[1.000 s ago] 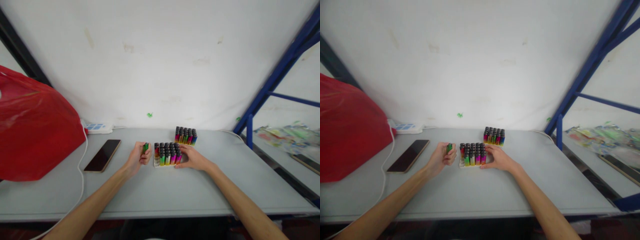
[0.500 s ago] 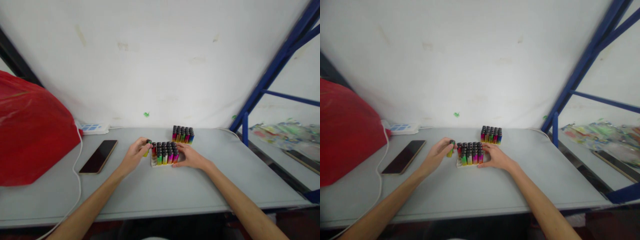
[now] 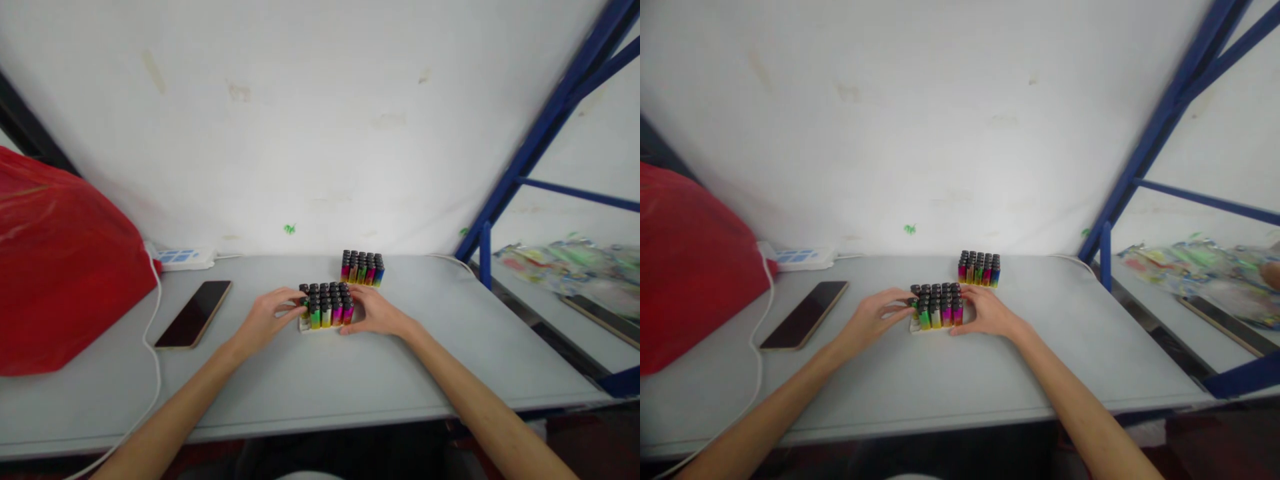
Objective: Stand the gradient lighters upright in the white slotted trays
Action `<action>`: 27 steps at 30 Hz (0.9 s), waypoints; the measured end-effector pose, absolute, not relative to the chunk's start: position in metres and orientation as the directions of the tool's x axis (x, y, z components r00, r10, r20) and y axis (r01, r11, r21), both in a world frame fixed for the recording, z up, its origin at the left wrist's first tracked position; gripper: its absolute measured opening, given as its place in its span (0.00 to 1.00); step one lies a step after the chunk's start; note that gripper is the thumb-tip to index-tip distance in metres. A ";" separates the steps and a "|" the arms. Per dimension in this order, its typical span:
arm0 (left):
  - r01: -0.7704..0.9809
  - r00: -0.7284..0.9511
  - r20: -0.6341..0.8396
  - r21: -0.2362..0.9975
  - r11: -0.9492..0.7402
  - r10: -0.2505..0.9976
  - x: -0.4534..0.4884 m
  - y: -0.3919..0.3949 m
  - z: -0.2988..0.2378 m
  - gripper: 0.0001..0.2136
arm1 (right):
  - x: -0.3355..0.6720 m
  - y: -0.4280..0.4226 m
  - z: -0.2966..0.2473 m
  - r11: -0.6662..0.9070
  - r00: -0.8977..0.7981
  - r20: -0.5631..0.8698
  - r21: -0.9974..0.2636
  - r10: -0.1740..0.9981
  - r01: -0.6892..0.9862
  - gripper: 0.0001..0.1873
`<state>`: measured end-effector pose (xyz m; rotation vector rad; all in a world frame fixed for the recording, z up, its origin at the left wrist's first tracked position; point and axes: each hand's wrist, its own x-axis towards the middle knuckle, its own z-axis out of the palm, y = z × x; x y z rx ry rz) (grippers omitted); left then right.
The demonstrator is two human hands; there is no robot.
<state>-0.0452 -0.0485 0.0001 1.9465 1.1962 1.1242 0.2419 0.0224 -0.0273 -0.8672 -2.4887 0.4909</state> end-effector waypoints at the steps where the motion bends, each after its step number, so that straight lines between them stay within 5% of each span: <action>1: 0.426 0.244 0.362 0.793 -0.435 0.900 -0.044 -0.049 0.000 0.11 | 0.241 0.021 -0.028 0.726 -0.680 0.303 -0.465 0.668 0.506 0.48; 10: 0.441 0.138 0.324 0.826 -0.351 0.936 -0.048 -0.048 0.001 0.19 | 0.238 0.023 -0.026 0.742 -0.674 0.338 -0.452 0.657 0.496 0.44; 21: 0.496 0.113 0.302 0.808 -0.317 0.947 -0.034 -0.022 -0.006 0.13 | 0.274 0.030 -0.012 0.630 -0.581 0.247 -0.362 0.776 0.687 0.36; 27: 0.351 0.120 0.246 0.896 -0.273 0.962 0.005 0.014 -0.020 0.22 | 0.305 0.037 -0.012 0.559 -0.514 0.220 -0.348 0.829 0.753 0.32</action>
